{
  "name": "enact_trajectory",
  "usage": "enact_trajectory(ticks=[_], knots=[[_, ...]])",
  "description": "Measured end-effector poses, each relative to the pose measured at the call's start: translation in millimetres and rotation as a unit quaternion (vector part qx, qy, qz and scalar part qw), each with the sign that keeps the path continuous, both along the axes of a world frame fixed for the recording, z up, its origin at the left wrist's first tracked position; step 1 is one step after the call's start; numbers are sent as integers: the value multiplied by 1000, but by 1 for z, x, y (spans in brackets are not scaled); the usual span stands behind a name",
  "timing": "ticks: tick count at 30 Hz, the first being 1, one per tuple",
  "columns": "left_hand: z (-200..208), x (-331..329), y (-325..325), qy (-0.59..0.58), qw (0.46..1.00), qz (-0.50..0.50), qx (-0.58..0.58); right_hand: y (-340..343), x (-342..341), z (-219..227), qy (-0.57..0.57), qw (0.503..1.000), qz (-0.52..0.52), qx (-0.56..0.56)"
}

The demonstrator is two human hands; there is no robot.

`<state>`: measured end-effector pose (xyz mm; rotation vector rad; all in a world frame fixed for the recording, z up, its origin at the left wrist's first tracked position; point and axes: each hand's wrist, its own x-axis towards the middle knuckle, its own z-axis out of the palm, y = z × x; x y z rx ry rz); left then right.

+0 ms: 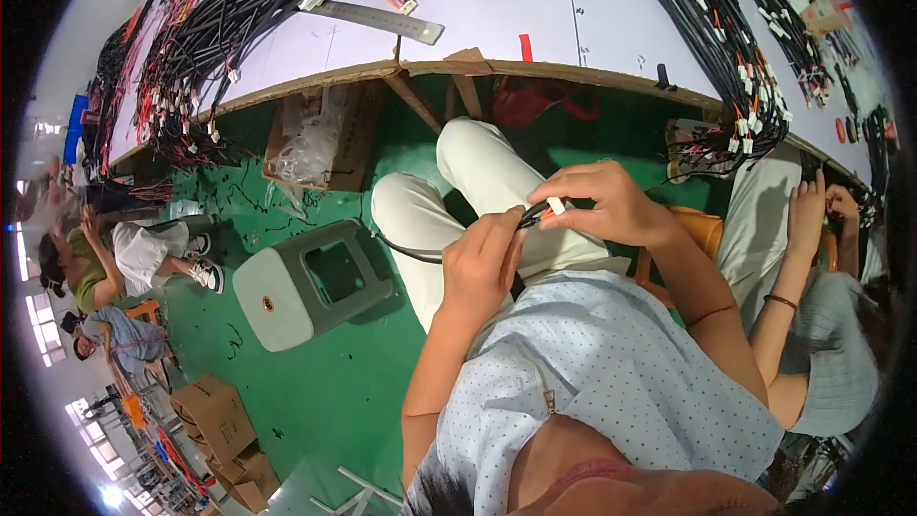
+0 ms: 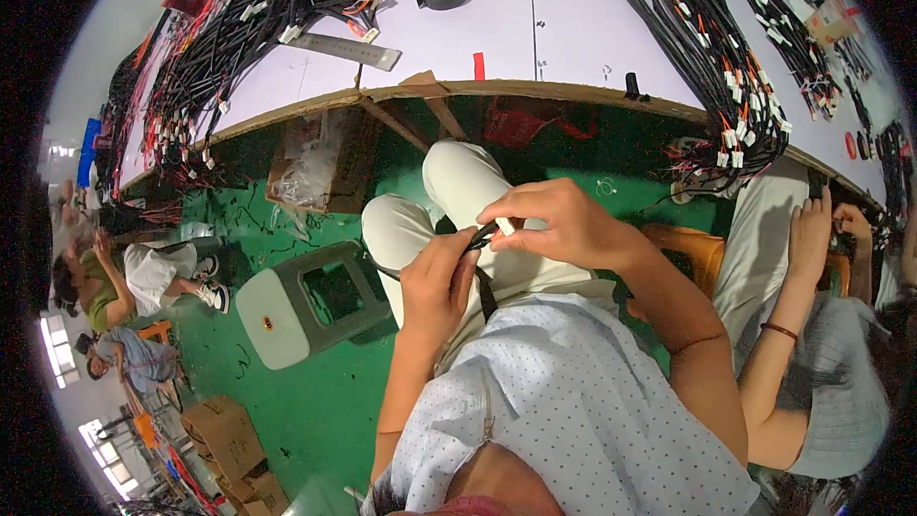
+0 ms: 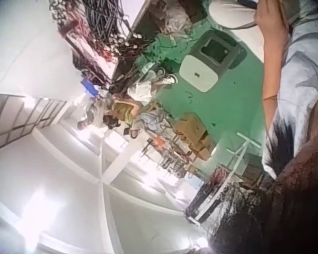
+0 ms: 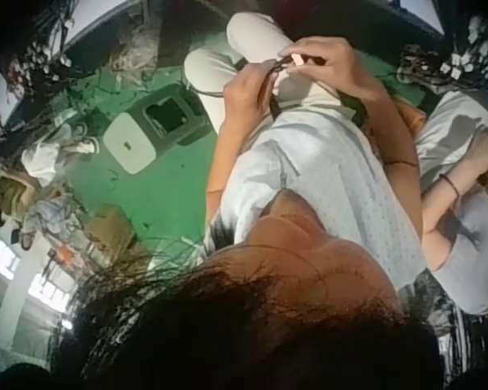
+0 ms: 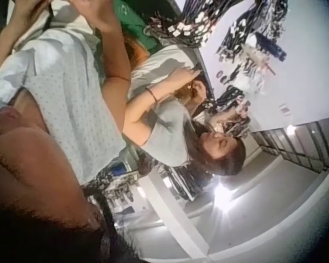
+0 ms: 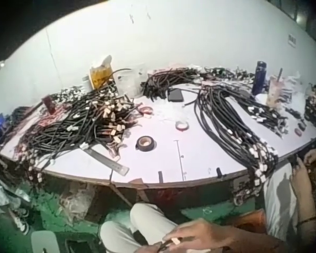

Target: The person assembles wire harnesses by attaching plastic connectors to the wires and wrapping electrical tape around the cables by hand.

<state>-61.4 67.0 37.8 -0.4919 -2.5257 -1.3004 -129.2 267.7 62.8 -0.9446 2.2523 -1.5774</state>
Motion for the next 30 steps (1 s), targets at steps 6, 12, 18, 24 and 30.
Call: enact_trajectory(ticks=[6,12,18,24,30], knots=[[7,-3,-6,31,997,-5,-72,-5,-1,0,32,999,13,-42],[10,0,-7,-69,997,-22,18,0,1,-2,-21,999,26,-28],[20,-4,-22,-235,956,-90,152,-10,-2,4,82,996,14,-23],[27,-12,-32,-174,975,-102,97,-14,-4,12,1,999,29,17],[33,-17,-33,-50,996,-72,12,-12,-1,13,31,999,10,25]])
